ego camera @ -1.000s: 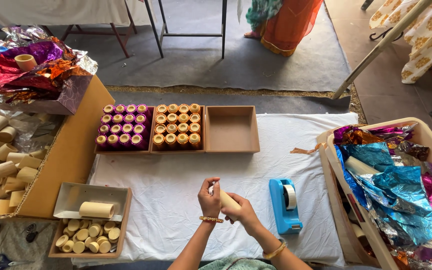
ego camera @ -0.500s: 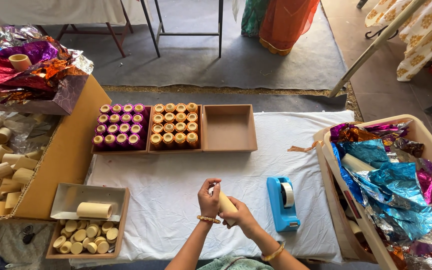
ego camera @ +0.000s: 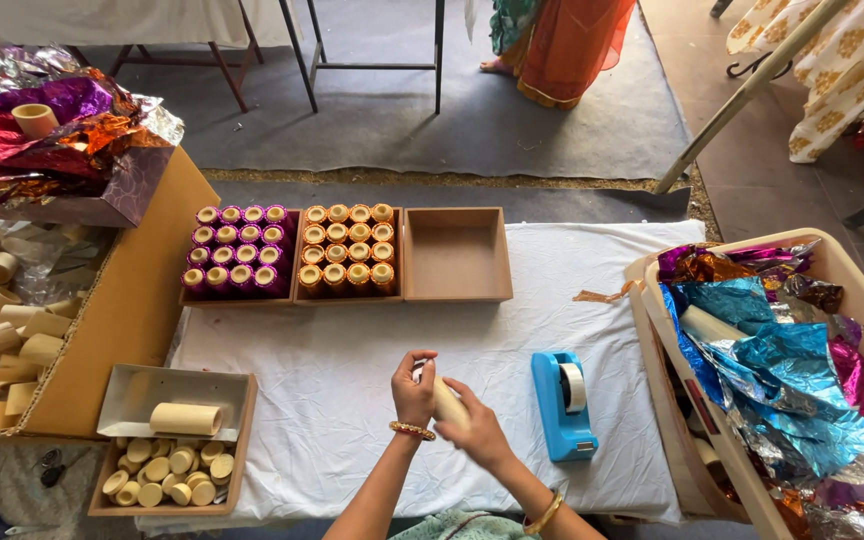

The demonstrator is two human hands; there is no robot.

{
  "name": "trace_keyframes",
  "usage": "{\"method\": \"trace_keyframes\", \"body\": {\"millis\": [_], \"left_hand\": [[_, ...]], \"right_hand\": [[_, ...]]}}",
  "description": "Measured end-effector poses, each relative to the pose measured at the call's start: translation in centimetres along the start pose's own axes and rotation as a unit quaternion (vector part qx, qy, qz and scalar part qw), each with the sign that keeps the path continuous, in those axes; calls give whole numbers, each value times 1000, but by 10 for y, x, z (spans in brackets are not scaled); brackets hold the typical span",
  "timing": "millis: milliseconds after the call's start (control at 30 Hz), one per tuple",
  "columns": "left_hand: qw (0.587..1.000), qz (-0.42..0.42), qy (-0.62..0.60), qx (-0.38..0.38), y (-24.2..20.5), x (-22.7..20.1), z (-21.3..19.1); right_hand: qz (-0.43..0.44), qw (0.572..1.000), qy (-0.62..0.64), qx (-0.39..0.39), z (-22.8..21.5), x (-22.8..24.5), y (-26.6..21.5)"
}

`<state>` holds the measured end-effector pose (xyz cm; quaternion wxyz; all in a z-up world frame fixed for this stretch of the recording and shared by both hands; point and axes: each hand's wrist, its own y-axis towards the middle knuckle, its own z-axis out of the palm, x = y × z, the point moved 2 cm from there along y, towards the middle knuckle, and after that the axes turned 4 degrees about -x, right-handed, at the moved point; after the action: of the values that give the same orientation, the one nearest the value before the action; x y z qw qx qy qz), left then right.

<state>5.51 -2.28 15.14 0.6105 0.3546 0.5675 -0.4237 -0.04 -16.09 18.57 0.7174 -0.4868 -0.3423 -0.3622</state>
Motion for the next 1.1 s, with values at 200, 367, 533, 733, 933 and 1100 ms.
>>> {"method": "trace_keyframes", "body": {"millis": [200, 367, 533, 733, 933, 1100], "left_hand": [[999, -20, 32, -16, -6, -5, -6], [999, -33, -18, 11, -4, 7, -13], [995, -42, 73, -44, -8, 6, -14], [1000, -6, -21, -13, -14, 8, -17], [999, -8, 24, -37, -18, -14, -14], [1000, -1, 9, -15, -23, -6, -20]], "right_hand": [[-295, 880, -369, -40, -1, 6, -4], [70, 993, 76, 63, 0, -7, -4], [-404, 736, -538, -77, 5, -8, -10], [75, 996, 20, 46, -9, -16, -5], [-271, 890, -363, -46, 6, -5, -14], [52, 998, -37, 25, 1, -7, -16]]}}
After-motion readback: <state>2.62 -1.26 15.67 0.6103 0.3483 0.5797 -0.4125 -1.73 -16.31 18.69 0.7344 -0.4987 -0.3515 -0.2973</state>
